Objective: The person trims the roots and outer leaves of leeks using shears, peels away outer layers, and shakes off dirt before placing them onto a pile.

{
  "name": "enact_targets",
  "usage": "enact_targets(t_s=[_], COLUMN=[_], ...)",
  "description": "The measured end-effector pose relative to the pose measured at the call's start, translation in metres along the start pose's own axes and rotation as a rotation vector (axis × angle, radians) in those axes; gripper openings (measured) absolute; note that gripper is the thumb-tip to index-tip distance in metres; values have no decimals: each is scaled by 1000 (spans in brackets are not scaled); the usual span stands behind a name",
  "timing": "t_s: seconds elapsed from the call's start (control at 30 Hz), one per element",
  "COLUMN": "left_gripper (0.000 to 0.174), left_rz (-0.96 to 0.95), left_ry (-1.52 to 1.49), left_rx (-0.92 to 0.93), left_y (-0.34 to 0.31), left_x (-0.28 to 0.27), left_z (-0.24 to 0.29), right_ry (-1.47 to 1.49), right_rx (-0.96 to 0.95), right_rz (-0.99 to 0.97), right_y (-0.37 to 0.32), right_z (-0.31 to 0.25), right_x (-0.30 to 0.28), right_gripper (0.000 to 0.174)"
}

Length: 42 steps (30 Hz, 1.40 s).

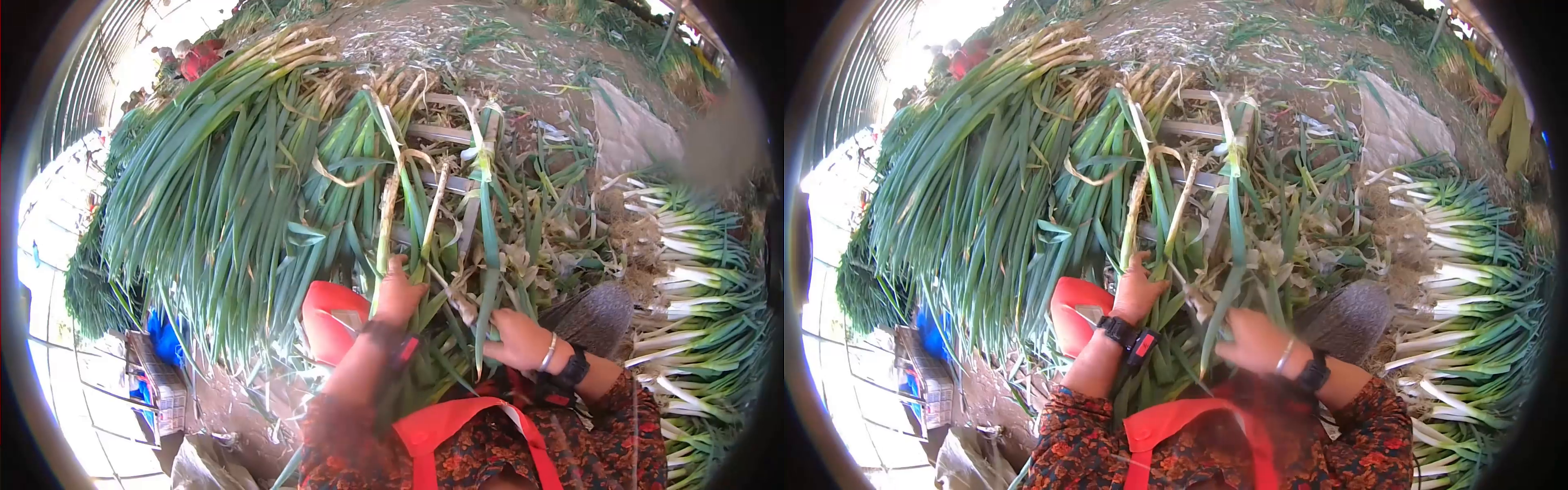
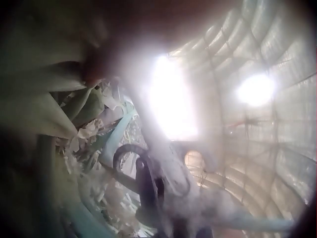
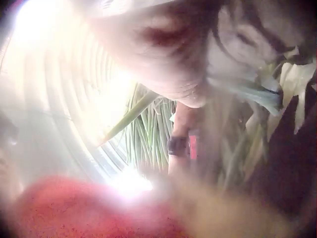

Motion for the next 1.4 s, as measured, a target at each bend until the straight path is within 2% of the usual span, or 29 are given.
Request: enact_targets(t_s=[0.07,0.1,0.2,0.23,0.33,0.43,0.53,0.57,0.73,0.8,0.9,0.93,1.0,1.07,1.1,1.2,1.23,1.37,1.4], left_gripper=[70,70,70,71,71,69,67,66,61,59,56,56,56,54,54,53,53,53,53], left_rz=[7,26,53,50,28,25,38,39,34,42,22,-9,-58,-63,-68,-83,-77,-88,-116], left_ry=[11,16,30,34,36,41,46,47,41,44,13,-14,-43,-37,-48,-53,-45,-35,-58], left_rx=[-11,2,12,5,-23,-24,-12,-4,-20,-15,-37,-64,-94,-74,-71,-64,-60,13,15], left_y=[-2,0,1,2,1,1,1,1,5,6,3,4,2,5,7,5,4,-2,-6], left_x=[-2,-4,-5,-6,-6,-5,-6,-6,0,0,-9,-13,-12,-11,-10,-9,-9,-16,-15], left_z=[5,4,-5,-5,1,2,1,2,-7,-6,0,3,0,-4,-4,-4,-3,2,4], right_ry=[-12,-18,-44,-57,-55,-139,-72,-136,-378,-351,-241,-336,-385,-327,-427,-271,-363,-432,-404], right_rx=[-44,-15,-149,-99,-100,-67,-126,20,195,241,356,238,193,36,-29,129,194,18,69], right_rz=[59,27,26,-27,-18,33,157,83,141,136,250,289,153,154,177,189,297,216,263], right_y=[13,10,-6,-9,0,22,47,56,112,146,172,168,133,96,89,124,132,111,107], right_z=[7,7,-1,-4,-4,5,11,14,16,21,39,47,38,32,32,53,48,42,47], right_x=[3,1,5,4,0,0,0,-2,-21,-32,-39,-34,-26,-14,-9,-13,-20,-14,-20], right_gripper=[40,38,35,35,38,39,38,37,37,37,38,40,43,45,44,43,41,39,40])
Point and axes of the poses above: each hand's wrist, its own y-axis towards the middle knuckle, its own x-axis out of the palm, z = x × y, the point moved 2 cm from there along y, towards the middle knuckle, and after that the axes turned 8 degrees about -y, right-handed, at the moved point
